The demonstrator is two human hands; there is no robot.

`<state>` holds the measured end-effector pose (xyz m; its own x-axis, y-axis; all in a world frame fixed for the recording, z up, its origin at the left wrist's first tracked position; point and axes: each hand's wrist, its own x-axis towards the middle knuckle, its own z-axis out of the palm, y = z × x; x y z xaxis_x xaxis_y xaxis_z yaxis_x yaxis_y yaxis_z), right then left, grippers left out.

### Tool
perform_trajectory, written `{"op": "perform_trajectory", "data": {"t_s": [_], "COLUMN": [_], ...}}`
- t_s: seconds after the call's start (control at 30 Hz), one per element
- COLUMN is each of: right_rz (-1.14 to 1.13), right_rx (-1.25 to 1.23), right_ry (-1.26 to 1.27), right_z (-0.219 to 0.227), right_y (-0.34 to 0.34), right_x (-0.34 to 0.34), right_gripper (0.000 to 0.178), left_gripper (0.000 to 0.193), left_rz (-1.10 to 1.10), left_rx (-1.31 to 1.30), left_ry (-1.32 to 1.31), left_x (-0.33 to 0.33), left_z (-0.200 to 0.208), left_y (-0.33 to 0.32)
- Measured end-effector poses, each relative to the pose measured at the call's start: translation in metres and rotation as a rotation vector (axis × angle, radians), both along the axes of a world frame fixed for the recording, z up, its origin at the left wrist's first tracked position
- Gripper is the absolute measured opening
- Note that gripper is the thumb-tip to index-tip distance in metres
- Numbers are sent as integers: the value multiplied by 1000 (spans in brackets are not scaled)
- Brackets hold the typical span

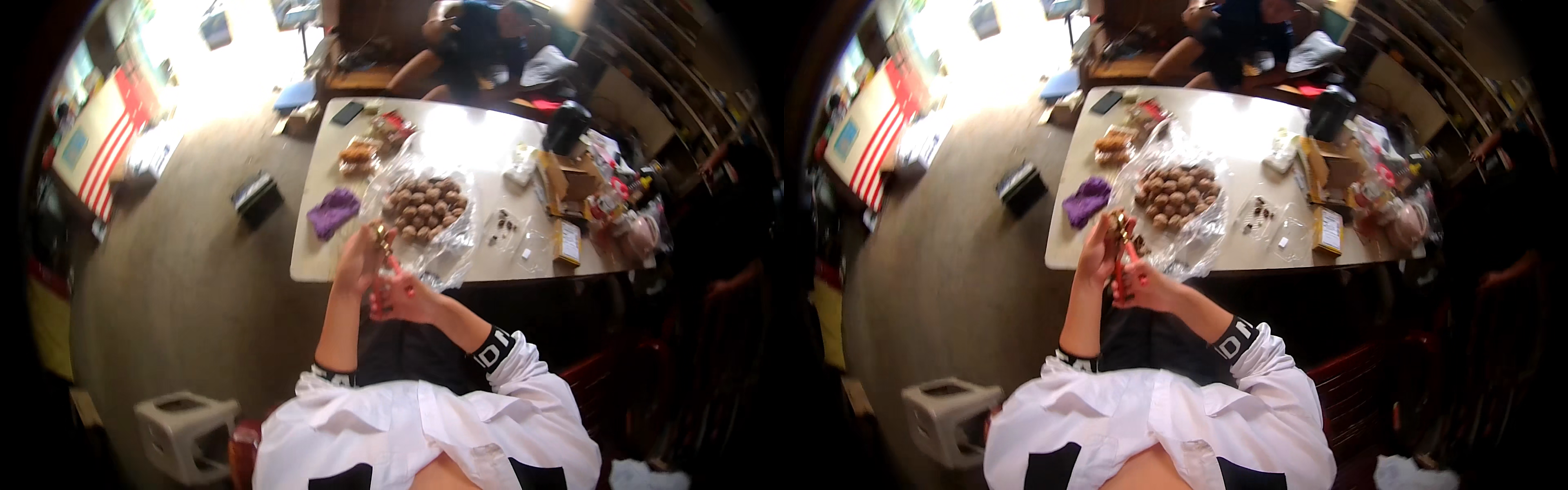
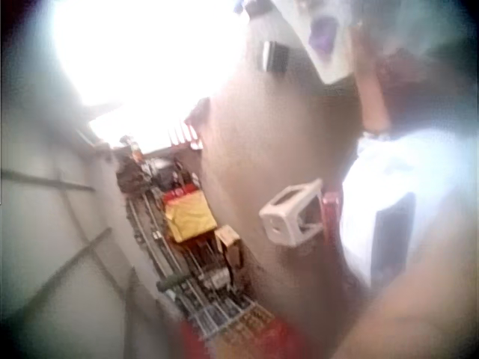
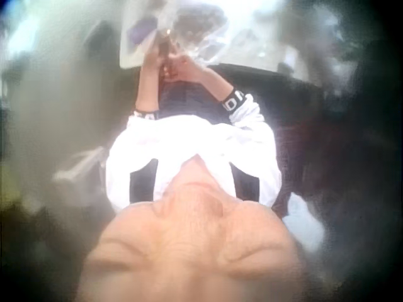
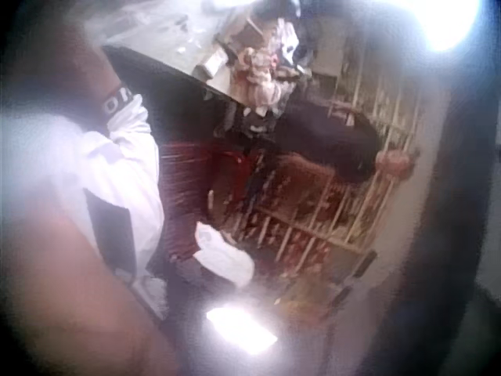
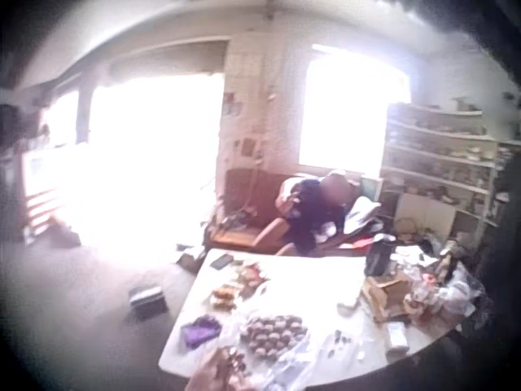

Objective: The person sits at a table in a shop and uses red-handled shears to crack open round nuts one by one. The person picks each nut from a plastic bag, cracks the shell, and places the pieces on the table.

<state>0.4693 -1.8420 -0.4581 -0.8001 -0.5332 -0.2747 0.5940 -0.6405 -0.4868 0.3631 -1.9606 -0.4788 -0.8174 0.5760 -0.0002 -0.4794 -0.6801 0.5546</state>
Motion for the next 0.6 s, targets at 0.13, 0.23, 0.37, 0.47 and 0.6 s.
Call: {"op": "perform_trajectory", "data": {"t_s": [0.13,0.23,0.37,0.47,0.6], "right_rz": [4,-35,-105,-141,-327], "right_rx": [28,144,711,972,1400], "right_ry": [26,-2,293,344,682], "right_z": [-17,-31,-3,-4,-29], "right_y": [2,1,-1,5,7], "right_x": [0,1,-9,-27,-33], "right_gripper": [47,49,51,72,79], "left_gripper": [50,54,54,46,38], "left_rz": [11,39,126,-145,-234], "left_rx": [21,-44,-300,-459,-310], "left_ry": [26,7,9,-9,2], "left_x": [4,4,5,18,18], "left_z": [7,4,-6,-10,-6], "left_y": [6,7,12,11,8]}}
